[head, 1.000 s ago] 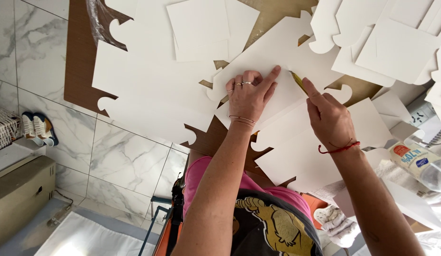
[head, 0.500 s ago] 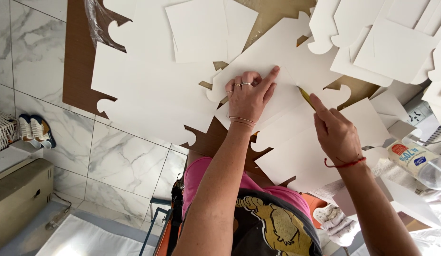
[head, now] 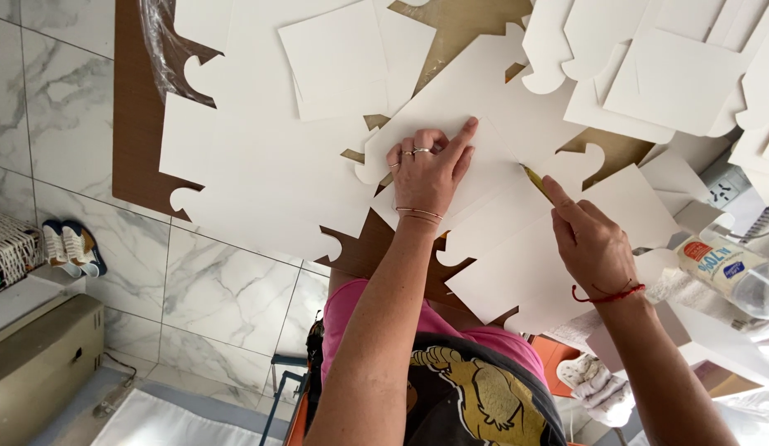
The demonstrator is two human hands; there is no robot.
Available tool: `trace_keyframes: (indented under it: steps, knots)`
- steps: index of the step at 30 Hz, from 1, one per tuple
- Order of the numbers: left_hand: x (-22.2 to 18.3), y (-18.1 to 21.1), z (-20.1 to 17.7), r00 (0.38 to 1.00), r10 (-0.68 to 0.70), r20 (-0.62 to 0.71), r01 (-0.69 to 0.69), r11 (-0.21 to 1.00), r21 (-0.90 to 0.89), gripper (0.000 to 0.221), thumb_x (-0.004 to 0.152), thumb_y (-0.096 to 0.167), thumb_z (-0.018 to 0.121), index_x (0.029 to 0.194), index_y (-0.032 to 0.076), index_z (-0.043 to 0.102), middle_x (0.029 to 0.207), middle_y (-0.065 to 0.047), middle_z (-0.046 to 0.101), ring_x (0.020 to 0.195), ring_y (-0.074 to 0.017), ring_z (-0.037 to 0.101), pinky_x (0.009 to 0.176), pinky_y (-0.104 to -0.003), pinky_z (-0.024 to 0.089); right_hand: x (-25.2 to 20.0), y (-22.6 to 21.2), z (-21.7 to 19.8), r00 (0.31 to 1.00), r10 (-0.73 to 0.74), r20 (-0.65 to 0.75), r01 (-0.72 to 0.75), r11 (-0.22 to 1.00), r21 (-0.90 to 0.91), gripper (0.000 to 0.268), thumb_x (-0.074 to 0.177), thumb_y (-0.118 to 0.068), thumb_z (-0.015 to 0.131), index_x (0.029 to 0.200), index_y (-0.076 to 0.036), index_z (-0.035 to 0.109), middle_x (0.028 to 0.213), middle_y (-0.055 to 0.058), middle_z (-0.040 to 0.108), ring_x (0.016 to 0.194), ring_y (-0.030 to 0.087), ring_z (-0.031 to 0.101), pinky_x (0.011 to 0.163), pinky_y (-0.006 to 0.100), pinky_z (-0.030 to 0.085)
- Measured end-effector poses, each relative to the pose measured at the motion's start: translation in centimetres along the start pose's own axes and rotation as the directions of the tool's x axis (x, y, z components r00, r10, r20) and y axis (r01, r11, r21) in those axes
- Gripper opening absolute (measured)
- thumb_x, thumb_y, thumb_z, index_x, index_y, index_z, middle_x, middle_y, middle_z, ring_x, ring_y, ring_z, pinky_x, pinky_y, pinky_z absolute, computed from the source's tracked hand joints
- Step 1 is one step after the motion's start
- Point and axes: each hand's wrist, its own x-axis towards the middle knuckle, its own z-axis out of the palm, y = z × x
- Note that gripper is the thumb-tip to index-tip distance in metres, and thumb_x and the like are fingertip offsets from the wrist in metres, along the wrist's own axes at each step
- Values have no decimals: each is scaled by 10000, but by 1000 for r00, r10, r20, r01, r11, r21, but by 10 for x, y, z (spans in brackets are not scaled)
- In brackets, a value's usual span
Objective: Cutting out paper patterns with scissors and scoring fold lines with a utility knife
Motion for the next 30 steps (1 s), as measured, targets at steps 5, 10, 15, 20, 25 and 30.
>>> trace_keyframes:
  steps: [5, 10, 15, 20, 25, 30]
  knots:
    - [0, 0, 1, 1000, -4, -13, 4, 1000, 24, 253, 851, 440, 439, 1101, 455, 481, 788, 69, 420, 710, -118, 459, 759, -309, 347, -2, -1, 2, 1000, 20, -13, -21, 1000, -13, 399, 878, -99, 499, 1233, -276, 545, 620, 64, 521, 536, 251, 547, 589, 415, 506]
    - [-1, 0, 7, 999, -4, -33, 5, 999, 35, 251, 857, 408, 449, 1097, 477, 477, 778, 73, 430, 700, -123, 462, 746, -316, 350, -3, -9, 0, 998, 33, -46, -35, 998, -43, 392, 871, -104, 494, 1217, -277, 555, 612, 55, 515, 519, 249, 545, 578, 415, 509]
    - [2, 1, 3, 999, 22, -49, -20, 999, 44, 262, 863, 367, 468, 1104, 469, 481, 786, 68, 430, 694, -129, 452, 729, -309, 347, -1, -29, -12, 987, 157, -9, -158, 984, -79, 369, 900, -185, 442, 1216, -355, 528, 639, 14, 526, 560, 232, 581, 614, 405, 525]
    - [-5, 6, 4, 994, -98, 41, 95, 993, 62, 288, 835, 346, 506, 1081, 493, 483, 801, 74, 439, 727, -123, 450, 761, -326, 334, -2, -24, -4, 972, 236, -4, -236, 970, 58, 375, 854, -206, 492, 1202, -341, 530, 658, 71, 576, 647, 300, 601, 675, 462, 505]
    - [24, 16, -65, 903, -99, 418, 163, 979, -119, 475, 777, 247, 557, 1234, 250, 428, 842, -31, 536, 856, -225, 476, 723, -452, 341, -27, -52, -21, 833, 548, 75, -481, 650, 588, 462, 844, -175, 429, 1305, -141, 428, 673, 60, 555, 646, 170, 495, 673, 287, 375]
    - [23, 5, -66, 840, 106, 532, 19, 974, -225, 668, 716, 234, 636, 1314, 245, 339, 1098, -61, 488, 1066, -232, 398, 915, -461, 234, -45, -89, 22, 683, 726, 80, -524, 411, 746, 503, 879, -158, 412, 1358, -74, 281, 707, 137, 592, 464, 239, 550, 467, 367, 461]
